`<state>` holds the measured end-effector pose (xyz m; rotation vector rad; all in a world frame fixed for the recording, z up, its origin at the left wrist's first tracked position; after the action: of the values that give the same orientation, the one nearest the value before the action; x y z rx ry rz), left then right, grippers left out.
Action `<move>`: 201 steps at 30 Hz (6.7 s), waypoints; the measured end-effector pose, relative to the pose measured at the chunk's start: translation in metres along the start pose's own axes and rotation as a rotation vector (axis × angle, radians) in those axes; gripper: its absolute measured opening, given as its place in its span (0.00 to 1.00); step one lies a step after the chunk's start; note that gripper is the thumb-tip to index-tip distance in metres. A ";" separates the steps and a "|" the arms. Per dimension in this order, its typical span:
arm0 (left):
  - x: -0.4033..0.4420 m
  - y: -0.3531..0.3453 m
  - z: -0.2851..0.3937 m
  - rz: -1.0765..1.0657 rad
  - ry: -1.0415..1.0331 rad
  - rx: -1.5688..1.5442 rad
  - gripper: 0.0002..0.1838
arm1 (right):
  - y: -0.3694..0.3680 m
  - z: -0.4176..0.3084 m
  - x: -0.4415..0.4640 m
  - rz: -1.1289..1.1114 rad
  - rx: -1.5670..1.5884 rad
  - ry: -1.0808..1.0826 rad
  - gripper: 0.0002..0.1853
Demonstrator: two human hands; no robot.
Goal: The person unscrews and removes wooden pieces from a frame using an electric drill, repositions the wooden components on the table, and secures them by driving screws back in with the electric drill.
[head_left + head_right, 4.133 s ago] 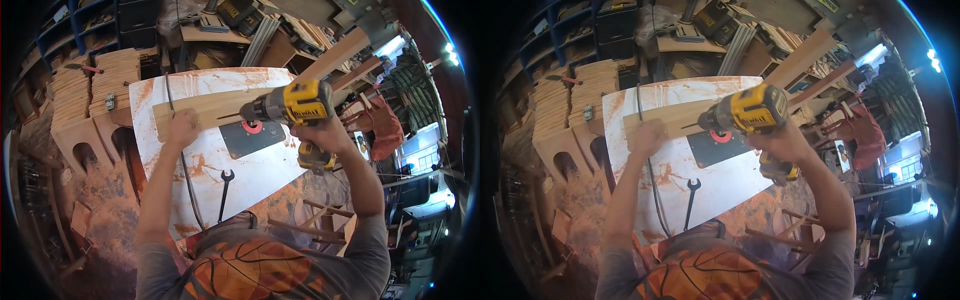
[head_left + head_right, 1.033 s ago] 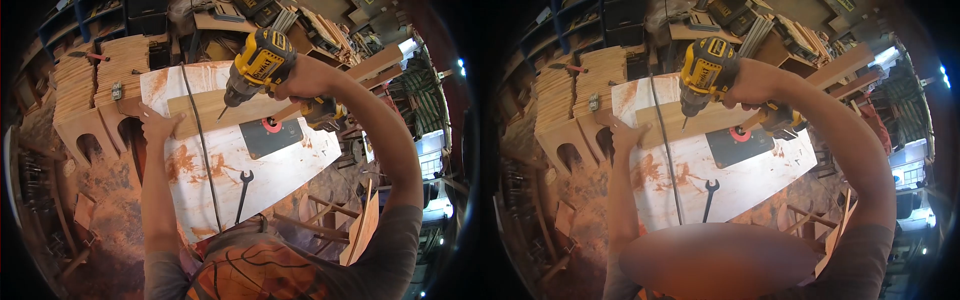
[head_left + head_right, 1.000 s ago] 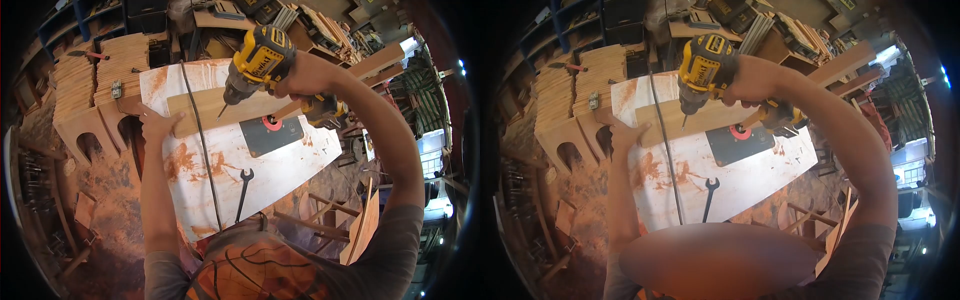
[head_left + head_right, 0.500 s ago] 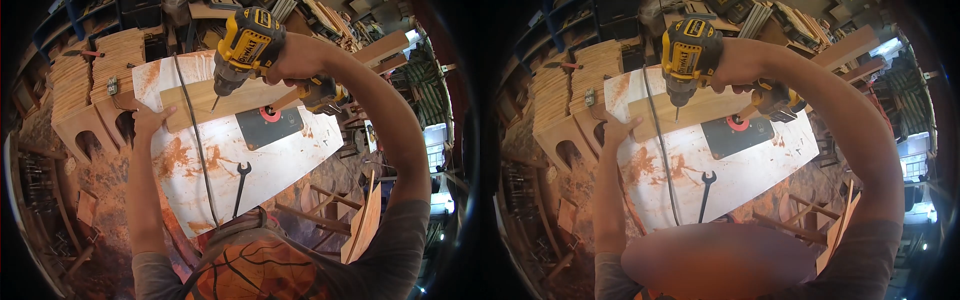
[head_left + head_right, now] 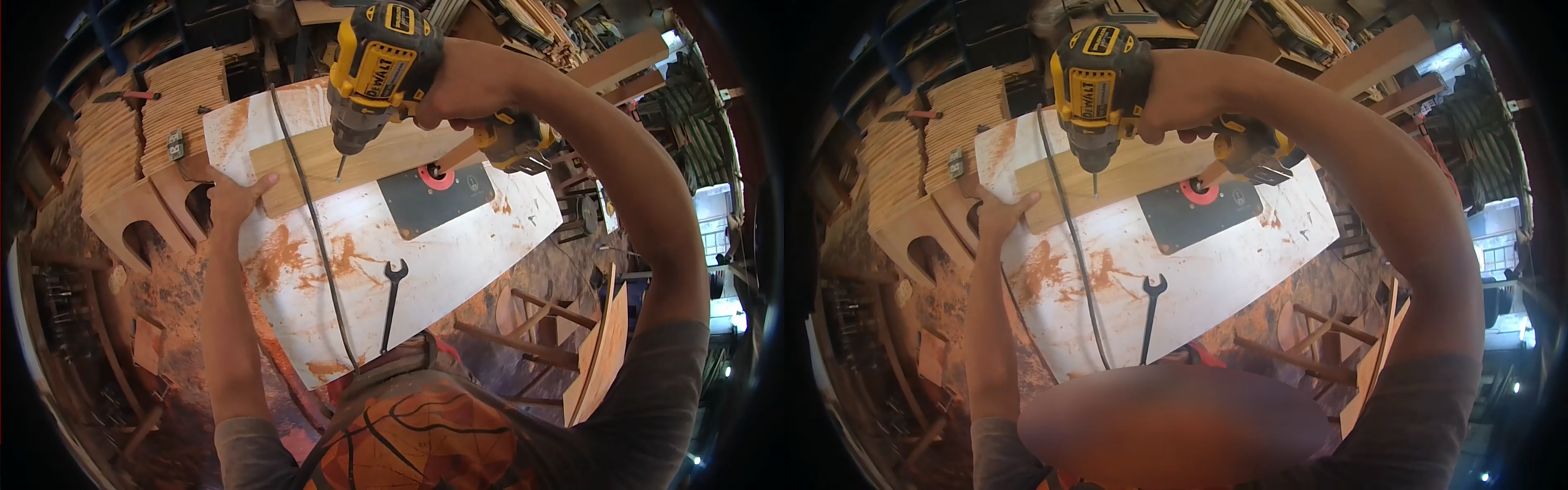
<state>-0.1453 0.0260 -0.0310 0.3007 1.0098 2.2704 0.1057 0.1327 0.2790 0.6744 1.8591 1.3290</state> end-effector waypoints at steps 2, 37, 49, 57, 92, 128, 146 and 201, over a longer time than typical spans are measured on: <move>0.004 -0.004 -0.007 0.005 0.008 -0.029 0.76 | -0.002 0.000 0.001 -0.018 -0.042 0.014 0.17; 0.005 -0.003 -0.005 0.084 -0.109 -0.074 0.75 | -0.025 0.013 0.033 0.032 -0.166 0.257 0.17; -0.007 0.001 0.005 0.108 -0.104 0.172 0.78 | -0.019 0.021 0.029 -0.026 -0.153 0.137 0.23; -0.089 0.120 0.271 -0.124 -0.728 -1.174 0.34 | -0.025 0.017 0.030 0.023 -0.022 0.329 0.13; -0.097 0.108 0.295 0.201 -0.640 -1.004 0.16 | -0.027 0.030 0.028 -0.175 0.077 0.253 0.17; -0.404 0.200 0.384 -1.403 -1.009 -1.453 0.18 | -0.012 0.017 0.075 -0.016 0.034 0.359 0.11; -0.653 0.154 0.416 -2.647 0.466 -1.518 0.16 | -0.144 0.238 -0.457 0.992 0.936 -0.250 0.21; -1.034 -0.373 0.521 -1.148 -2.156 -0.319 0.30 | -0.336 0.477 -1.144 2.660 0.111 -1.150 0.06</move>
<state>1.0551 -0.1267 0.0962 1.1570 -0.3987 0.2162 1.1647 -0.5864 0.1737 3.1715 -0.9709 0.9364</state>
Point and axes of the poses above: each hand's wrist, its own x-axis towards the middle knuckle, its own y-axis out of the back of the hand, z = x × y, the point moved 8 cm from there along x, towards the middle knuckle, and after that the axes turned 14 degrees about z, right-handed, at the moved point
